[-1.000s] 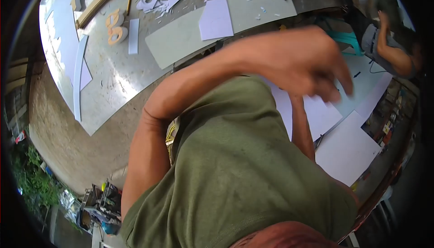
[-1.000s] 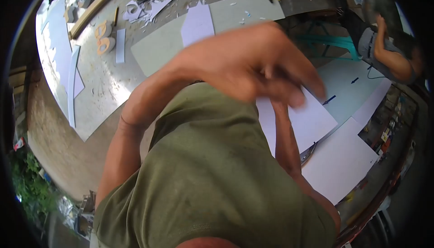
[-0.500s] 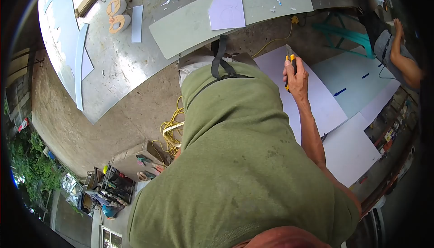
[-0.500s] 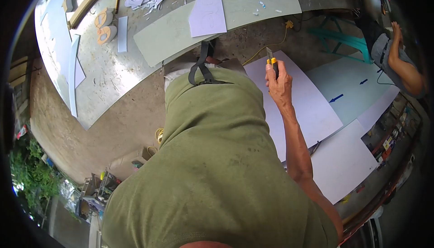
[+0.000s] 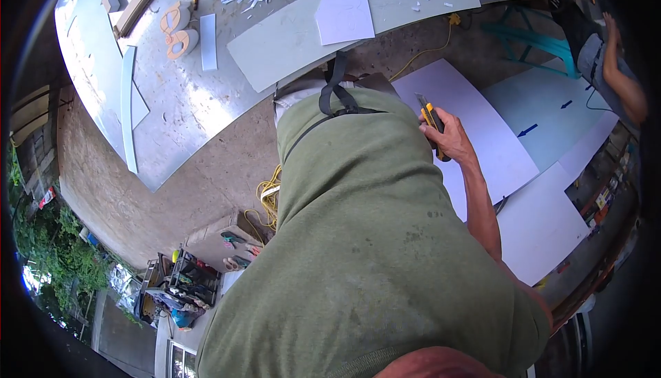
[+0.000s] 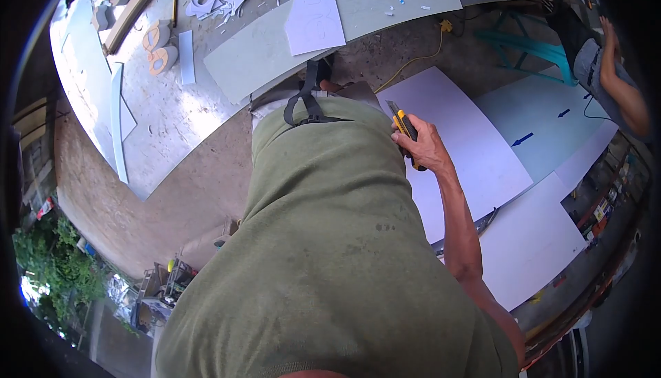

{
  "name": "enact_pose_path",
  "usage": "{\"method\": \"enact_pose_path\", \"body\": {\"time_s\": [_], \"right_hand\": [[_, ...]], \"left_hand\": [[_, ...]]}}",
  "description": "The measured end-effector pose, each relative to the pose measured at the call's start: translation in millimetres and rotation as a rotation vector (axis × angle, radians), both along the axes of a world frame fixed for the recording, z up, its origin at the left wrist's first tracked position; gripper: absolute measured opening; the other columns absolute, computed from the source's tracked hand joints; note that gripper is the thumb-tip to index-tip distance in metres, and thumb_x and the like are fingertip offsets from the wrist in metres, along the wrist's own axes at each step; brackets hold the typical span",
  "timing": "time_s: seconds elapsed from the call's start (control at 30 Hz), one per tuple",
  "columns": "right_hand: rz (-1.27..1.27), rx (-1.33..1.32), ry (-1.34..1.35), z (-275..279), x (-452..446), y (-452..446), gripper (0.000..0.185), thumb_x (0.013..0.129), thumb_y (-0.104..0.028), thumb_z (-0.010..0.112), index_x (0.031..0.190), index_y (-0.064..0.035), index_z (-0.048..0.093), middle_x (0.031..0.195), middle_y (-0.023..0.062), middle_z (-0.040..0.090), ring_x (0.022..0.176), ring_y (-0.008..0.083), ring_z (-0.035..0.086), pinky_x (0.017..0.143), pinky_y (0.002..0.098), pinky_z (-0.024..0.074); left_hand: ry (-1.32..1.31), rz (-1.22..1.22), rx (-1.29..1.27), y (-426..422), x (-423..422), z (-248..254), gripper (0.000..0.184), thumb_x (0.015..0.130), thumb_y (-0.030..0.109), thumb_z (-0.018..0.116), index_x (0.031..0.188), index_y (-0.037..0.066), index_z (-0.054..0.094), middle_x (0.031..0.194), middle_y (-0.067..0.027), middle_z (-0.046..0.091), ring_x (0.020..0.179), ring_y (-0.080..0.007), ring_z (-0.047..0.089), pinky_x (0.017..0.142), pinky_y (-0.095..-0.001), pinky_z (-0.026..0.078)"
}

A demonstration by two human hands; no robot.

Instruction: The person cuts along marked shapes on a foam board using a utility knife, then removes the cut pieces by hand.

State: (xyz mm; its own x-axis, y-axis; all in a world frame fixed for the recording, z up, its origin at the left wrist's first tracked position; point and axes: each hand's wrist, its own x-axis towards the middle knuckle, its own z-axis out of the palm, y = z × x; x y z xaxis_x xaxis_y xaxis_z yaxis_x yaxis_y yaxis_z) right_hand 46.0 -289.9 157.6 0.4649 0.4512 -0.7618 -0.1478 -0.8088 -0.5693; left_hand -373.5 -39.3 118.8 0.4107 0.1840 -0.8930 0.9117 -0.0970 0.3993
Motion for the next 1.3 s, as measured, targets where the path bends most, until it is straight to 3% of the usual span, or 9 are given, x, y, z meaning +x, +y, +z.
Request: {"method": "enact_pose_path", "body": {"time_s": [0.4, 0.73, 0.87, 0.93, 0.97, 1.07, 1.1, 1.17, 1.3], "right_hand": [[-0.255, 0.116, 0.06, 3, -37, -45, 0.024, 0.09, -0.015, 0.073, 0.105, -0.002, 0.06, 0.075, -0.0002, 0.058, 0.062, 0.0087, 0.057, 0.058, 0.028, 0.0485], [-0.666, 0.158, -0.004, 5, -58, -42, 0.02, 0.1, -0.02, 0.063, 0.107, -0.0021, 0.059, 0.075, 0.0, 0.058, 0.061, 0.0089, 0.057, 0.057, 0.0269, 0.0488], [-0.47, 0.11, -0.219, -15, -41, -38, 0.023, 0.104, -0.023, 0.056, 0.108, -0.0009, 0.059, 0.074, 0.0021, 0.059, 0.059, 0.0102, 0.057, 0.056, 0.0283, 0.0487], [-0.289, 0.091, -0.277, -15, -15, -13, 0.028, 0.107, -0.027, 0.052, 0.114, -0.0011, 0.059, 0.074, 0.0038, 0.059, 0.059, 0.0117, 0.058, 0.056, 0.0302, 0.049], [-0.27, 0.097, -0.285, -16, -5, 0, 0.028, 0.107, -0.028, 0.052, 0.115, -0.0018, 0.059, 0.073, 0.0042, 0.059, 0.059, 0.0123, 0.058, 0.056, 0.0306, 0.0488], [-0.134, 0.064, -0.295, -19, 29, 46, 0.03, 0.106, -0.03, 0.053, 0.117, -0.0019, 0.057, 0.071, 0.0051, 0.06, 0.057, 0.0135, 0.059, 0.055, 0.032, 0.0492], [-0.1, 0.081, -0.3, -24, 36, 60, 0.03, 0.106, -0.029, 0.053, 0.117, -0.0018, 0.056, 0.071, 0.0055, 0.06, 0.057, 0.0138, 0.059, 0.054, 0.0323, 0.0496], [-0.051, 0.095, -0.296, -43, 47, 80, 0.03, 0.106, -0.029, 0.053, 0.117, -0.0017, 0.055, 0.071, 0.0059, 0.06, 0.057, 0.0141, 0.06, 0.054, 0.0325, 0.0501], [0.006, 0.173, -0.167, -54, 57, 115, 0.029, 0.105, -0.028, 0.054, 0.117, -0.0013, 0.054, 0.072, 0.0066, 0.061, 0.054, 0.0157, 0.063, 0.052, 0.0336, 0.0517]], "left_hand": [[-0.178, 0.119, 0.17, 31, 40, 38, 0.024, 0.082, 0.017, 0.074, 0.088, -0.006, 0.074, 0.075, -0.0177, 0.074, 0.065, -0.0189, 0.071, 0.06, -0.0365, 0.055], [-0.411, -0.267, 0.084, 80, 110, 29, 0.029, 0.079, 0.021, 0.074, 0.081, -0.007, 0.069, 0.067, -0.0261, 0.058, 0.051, -0.0239, 0.055, 0.056, -0.0404, 0.049], [-0.313, -0.224, 0.049, 88, 111, 20, 0.024, 0.079, 0.017, 0.074, 0.082, -0.006, 0.07, 0.067, -0.0248, 0.061, 0.052, -0.0256, 0.06, 0.056, -0.0399, 0.05], [-0.448, -0.413, -0.04, 100, 108, 1, 0.016, 0.08, 0.011, 0.071, 0.083, -0.004, 0.072, 0.068, -0.0202, 0.068, 0.056, -0.022, 0.067, 0.057, -0.0373, 0.053], [-0.266, -0.378, -0.144, 114, 135, 21, 0.011, 0.082, 0.006, 0.068, 0.085, -0.001, 0.075, 0.073, -0.0144, 0.074, 0.06, -0.0209, 0.07, 0.061, -0.0349, 0.057], [-0.526, -0.15, 0.162, 141, 165, -10, 0.016, 0.086, 0.007, 0.072, 0.1, 0.0, 0.076, 0.084, -0.0137, 0.077, 0.072, -0.0207, 0.074, 0.068, -0.0331, 0.059], [-0.539, -0.116, 0.226, 146, 192, -4, 0.027, 0.088, 0.005, 0.074, 0.114, 0.0, 0.072, 0.094, -0.0099, 0.076, 0.083, -0.0154, 0.07, 0.075, -0.0298, 0.057], [-0.708, -0.098, 0.442, 146, 230, -17, 0.05, 0.082, 0.016, 0.08, 0.128, 0.005, 0.066, 0.117, -0.0137, 0.072, 0.101, -0.027, 0.068, 0.087, -0.0396, 0.057], [-0.926, -0.281, 0.74, 122, 285, -57, 0.083, 0.082, 0.037, 0.082, 0.151, 0.008, 0.046, 0.15, -0.0156, 0.052, 0.142, -0.0352, 0.044, 0.119, -0.0486, 0.033]]}}
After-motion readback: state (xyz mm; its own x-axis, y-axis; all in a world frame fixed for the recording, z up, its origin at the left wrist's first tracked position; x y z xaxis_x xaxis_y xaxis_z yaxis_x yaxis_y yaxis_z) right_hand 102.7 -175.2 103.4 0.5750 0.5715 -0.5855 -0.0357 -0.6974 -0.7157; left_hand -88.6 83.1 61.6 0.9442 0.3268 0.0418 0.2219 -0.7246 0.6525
